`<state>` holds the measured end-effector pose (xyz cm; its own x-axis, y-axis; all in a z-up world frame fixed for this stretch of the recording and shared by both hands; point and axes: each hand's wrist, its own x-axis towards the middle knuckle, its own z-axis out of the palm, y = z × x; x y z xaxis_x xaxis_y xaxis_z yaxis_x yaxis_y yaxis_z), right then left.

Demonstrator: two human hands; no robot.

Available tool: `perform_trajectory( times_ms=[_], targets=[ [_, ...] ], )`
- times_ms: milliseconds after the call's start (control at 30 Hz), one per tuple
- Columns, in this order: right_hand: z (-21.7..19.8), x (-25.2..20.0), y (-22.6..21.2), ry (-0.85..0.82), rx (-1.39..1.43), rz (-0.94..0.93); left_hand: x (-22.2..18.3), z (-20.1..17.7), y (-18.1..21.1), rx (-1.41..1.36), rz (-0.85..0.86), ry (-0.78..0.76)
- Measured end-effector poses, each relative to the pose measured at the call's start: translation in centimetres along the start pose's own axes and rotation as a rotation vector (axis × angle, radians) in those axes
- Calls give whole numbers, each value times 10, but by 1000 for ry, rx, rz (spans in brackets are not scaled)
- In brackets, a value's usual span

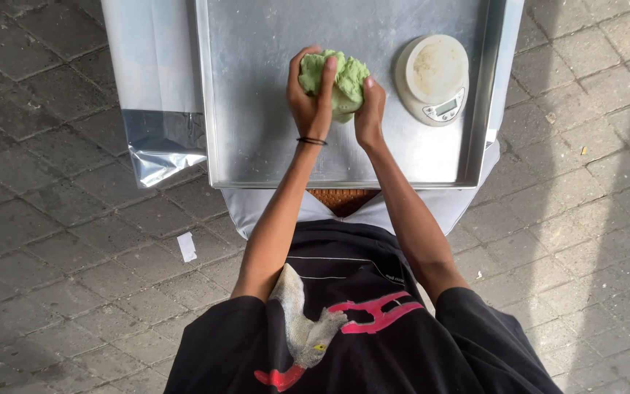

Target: Kneading a small piece of green dough on a metal tray and weighing it on a digital scale.

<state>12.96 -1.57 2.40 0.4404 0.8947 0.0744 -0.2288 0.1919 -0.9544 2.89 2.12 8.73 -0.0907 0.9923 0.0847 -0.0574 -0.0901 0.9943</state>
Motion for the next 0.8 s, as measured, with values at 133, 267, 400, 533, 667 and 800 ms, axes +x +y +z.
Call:
perform_trajectory(
  times_ms=[133, 267, 400, 533, 667, 800],
  targets=[
    [10, -7, -57, -148, -360, -21, 25, 5, -6, 53, 101, -7],
    [13, -30, -51, 172, -503, -45, 25, 10, -1, 50, 202, 15],
    [7, -28, -72, 55, -688, -490, 17, -4, -10, -91, 53, -130],
    [4, -18, -62, -151, -986, -610, 0, -18, -23, -26, 63, -402],
    [-36, -19, -16, -164, -974, -521, -16, -27, -51, 24, 33, -507],
    [-61, -24, 7, -203, -901, -281, -20, -27, -49, 142, -44, -586]
  ],
)
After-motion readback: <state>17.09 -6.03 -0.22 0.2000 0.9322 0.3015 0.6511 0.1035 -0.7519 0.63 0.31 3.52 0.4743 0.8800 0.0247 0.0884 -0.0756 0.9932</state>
